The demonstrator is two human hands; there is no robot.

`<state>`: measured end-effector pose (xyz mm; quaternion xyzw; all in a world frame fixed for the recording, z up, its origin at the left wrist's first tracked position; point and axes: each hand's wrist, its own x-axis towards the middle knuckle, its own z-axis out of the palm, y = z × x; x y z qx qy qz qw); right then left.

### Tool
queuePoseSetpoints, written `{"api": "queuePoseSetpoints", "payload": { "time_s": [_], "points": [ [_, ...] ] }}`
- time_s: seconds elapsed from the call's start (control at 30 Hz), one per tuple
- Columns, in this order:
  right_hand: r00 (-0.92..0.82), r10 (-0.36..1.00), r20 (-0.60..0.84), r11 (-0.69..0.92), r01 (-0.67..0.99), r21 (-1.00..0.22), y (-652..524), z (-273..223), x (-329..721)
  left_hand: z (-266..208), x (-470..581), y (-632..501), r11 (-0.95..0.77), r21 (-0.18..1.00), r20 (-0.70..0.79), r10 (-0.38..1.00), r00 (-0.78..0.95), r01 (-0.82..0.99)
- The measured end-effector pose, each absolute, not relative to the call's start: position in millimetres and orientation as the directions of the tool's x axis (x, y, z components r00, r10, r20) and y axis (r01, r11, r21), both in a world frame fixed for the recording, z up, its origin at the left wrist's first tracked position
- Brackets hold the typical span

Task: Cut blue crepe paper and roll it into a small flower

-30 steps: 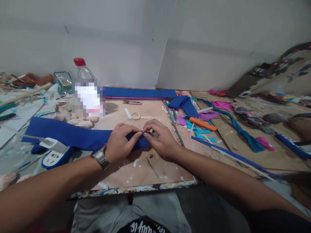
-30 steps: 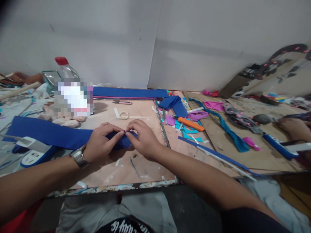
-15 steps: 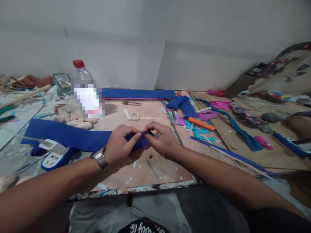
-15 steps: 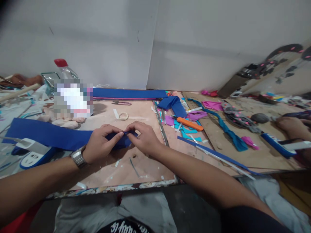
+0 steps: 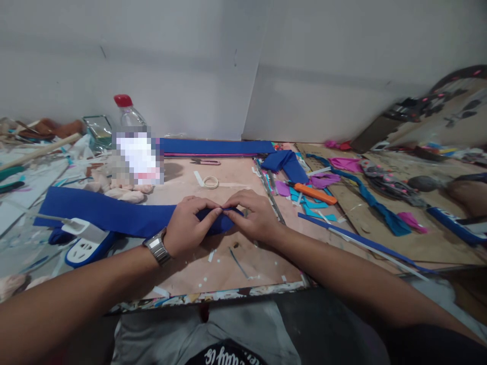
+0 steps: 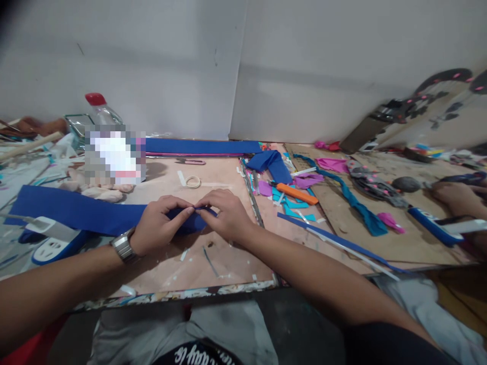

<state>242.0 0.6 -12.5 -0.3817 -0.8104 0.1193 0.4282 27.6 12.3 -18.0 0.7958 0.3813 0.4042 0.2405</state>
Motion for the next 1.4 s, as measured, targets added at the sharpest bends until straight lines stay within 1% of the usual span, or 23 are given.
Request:
{"api": "queuePoseSetpoints", "payload": {
  "time_s": [0.2, 0.27, 0.37, 0.5, 0.6, 0.9, 1.03, 1.17, 1.27, 1.33, 1.4],
  "points": [
    [-0.276, 0.768, 0.579, 0.631, 0.485, -0.606, -1.5, -11.0, 238.4, -17.9, 27.5, 11.9, -0.616, 0.672, 0.48, 0.785, 0.392, 0.411],
    [-0.284, 0.761, 0.583, 0.636, 0.503, -0.586, -1.0, -11.0, 238.6, -18.2, 27.5, 12.4, -0.62, 0.669, 0.483, 0.782, 0.395, 0.41],
    [-0.327, 0.729, 0.601, 0.665, 0.547, -0.509, 0.6, -11.6, 240.9, -18.4, 27.5, 13.7, -0.605, 0.677, 0.47, 0.793, 0.386, 0.419],
    [-0.361, 0.666, 0.652, 0.711, 0.571, -0.41, 1.5, -12.4, 244.0, -19.0, 27.0, 15.4, -0.564, 0.734, 0.43, 0.817, 0.384, 0.378],
    [-0.371, 0.623, 0.689, 0.744, 0.554, -0.375, 1.5, -13.4, 244.8, -20.4, 26.4, 15.8, -0.542, 0.762, 0.408, 0.827, 0.387, 0.355],
    [-0.379, 0.586, 0.716, 0.782, 0.497, -0.376, 2.4, -16.0, 245.6, -20.0, 27.3, 14.6, -0.509, 0.801, 0.377, 0.838, 0.394, 0.316],
    [-0.388, 0.597, 0.702, 0.774, 0.51, -0.375, 1.9, -13.6, 245.6, -20.5, 27.3, 15.2, -0.444, 0.85, 0.325, 0.865, 0.382, 0.282],
    [-0.423, 0.572, 0.703, 0.791, 0.511, -0.336, 2.3, -10.7, 246.4, -20.2, 28.2, 16.0, -0.386, 0.886, 0.28, 0.886, 0.369, 0.257],
    [-0.423, 0.553, 0.718, 0.799, 0.513, -0.314, 2.6, -10.0, 246.8, -18.9, 28.4, 16.3, -0.389, 0.886, 0.282, 0.883, 0.374, 0.252],
    [-0.403, 0.57, 0.716, 0.786, 0.521, -0.333, 2.3, -10.2, 246.2, -18.2, 28.4, 16.3, -0.411, 0.876, 0.299, 0.873, 0.384, 0.253],
    [-0.372, 0.61, 0.7, 0.762, 0.517, -0.389, 1.4, -10.3, 244.5, -17.8, 28.4, 16.0, -0.452, 0.85, 0.333, 0.859, 0.389, 0.269]
  ]
}}
